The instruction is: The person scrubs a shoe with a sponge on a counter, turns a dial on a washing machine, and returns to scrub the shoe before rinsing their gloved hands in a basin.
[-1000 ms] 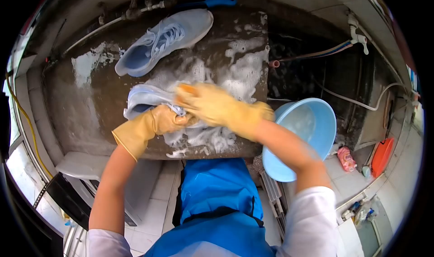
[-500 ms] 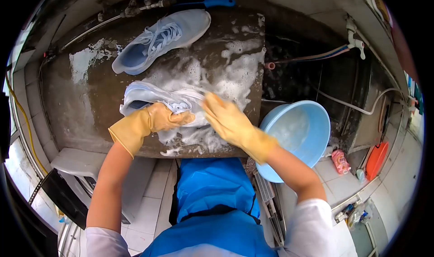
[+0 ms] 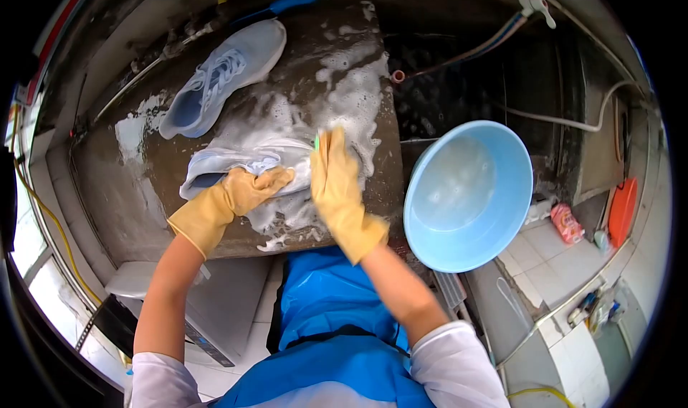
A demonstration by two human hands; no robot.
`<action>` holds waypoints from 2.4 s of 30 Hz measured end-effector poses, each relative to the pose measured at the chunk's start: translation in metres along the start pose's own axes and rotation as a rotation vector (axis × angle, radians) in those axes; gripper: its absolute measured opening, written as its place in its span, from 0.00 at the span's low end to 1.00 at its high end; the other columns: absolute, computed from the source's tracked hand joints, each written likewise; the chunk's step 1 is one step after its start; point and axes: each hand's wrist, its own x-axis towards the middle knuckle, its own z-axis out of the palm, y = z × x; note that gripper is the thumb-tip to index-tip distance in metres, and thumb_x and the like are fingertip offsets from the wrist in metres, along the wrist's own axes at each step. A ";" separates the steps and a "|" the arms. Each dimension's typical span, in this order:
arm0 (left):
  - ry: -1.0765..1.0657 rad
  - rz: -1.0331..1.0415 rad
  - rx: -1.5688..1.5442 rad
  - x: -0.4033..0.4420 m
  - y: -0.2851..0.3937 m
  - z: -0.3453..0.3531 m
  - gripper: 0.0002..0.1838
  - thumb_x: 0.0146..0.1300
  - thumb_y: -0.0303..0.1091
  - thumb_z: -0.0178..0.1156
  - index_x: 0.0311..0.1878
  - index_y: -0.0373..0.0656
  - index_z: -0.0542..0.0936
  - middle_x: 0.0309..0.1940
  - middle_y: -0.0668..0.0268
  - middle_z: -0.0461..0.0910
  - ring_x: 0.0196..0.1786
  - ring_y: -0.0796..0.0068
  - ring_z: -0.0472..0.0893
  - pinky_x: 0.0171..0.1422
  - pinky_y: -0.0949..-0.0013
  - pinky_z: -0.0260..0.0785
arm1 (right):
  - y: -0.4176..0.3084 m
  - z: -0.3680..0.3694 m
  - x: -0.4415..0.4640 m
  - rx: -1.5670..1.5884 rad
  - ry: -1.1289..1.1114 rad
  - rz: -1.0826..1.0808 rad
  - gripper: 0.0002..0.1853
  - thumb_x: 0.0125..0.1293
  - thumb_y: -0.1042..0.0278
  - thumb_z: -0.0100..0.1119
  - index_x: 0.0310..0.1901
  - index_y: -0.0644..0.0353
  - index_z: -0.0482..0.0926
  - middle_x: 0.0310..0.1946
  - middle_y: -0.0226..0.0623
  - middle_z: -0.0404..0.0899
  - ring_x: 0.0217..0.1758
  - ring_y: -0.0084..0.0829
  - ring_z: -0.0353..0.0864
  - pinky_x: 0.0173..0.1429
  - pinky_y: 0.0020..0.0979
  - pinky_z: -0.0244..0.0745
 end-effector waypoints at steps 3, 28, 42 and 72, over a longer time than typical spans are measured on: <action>0.069 0.062 -0.079 -0.002 -0.014 0.021 0.33 0.71 0.33 0.54 0.80 0.54 0.68 0.67 0.67 0.79 0.46 0.64 0.89 0.43 0.60 0.86 | -0.028 0.036 -0.051 0.051 0.264 0.154 0.29 0.83 0.70 0.49 0.77 0.81 0.59 0.77 0.80 0.54 0.79 0.69 0.62 0.80 0.50 0.64; 0.190 -0.099 -0.115 -0.015 0.014 -0.048 0.44 0.57 0.33 0.74 0.78 0.44 0.68 0.70 0.50 0.73 0.62 0.44 0.82 0.63 0.53 0.78 | -0.086 0.023 -0.060 0.533 0.504 0.503 0.38 0.85 0.48 0.40 0.79 0.78 0.54 0.78 0.74 0.54 0.80 0.64 0.62 0.82 0.46 0.61; 0.291 -0.563 -0.266 -0.103 -0.005 -0.078 0.22 0.61 0.26 0.72 0.59 0.42 0.82 0.49 0.54 0.88 0.50 0.59 0.88 0.58 0.59 0.80 | -0.099 -0.061 -0.128 0.969 0.194 0.656 0.32 0.82 0.47 0.53 0.76 0.62 0.68 0.74 0.44 0.72 0.72 0.32 0.76 0.74 0.30 0.70; 1.041 0.697 -0.024 0.657 0.371 -0.201 0.43 0.66 0.36 0.64 0.79 0.24 0.58 0.72 0.25 0.64 0.63 0.33 0.81 0.61 0.50 0.84 | -0.011 -0.047 -0.551 1.472 2.095 1.426 0.15 0.76 0.61 0.59 0.39 0.68 0.78 0.31 0.38 0.76 0.31 0.30 0.77 0.34 0.25 0.78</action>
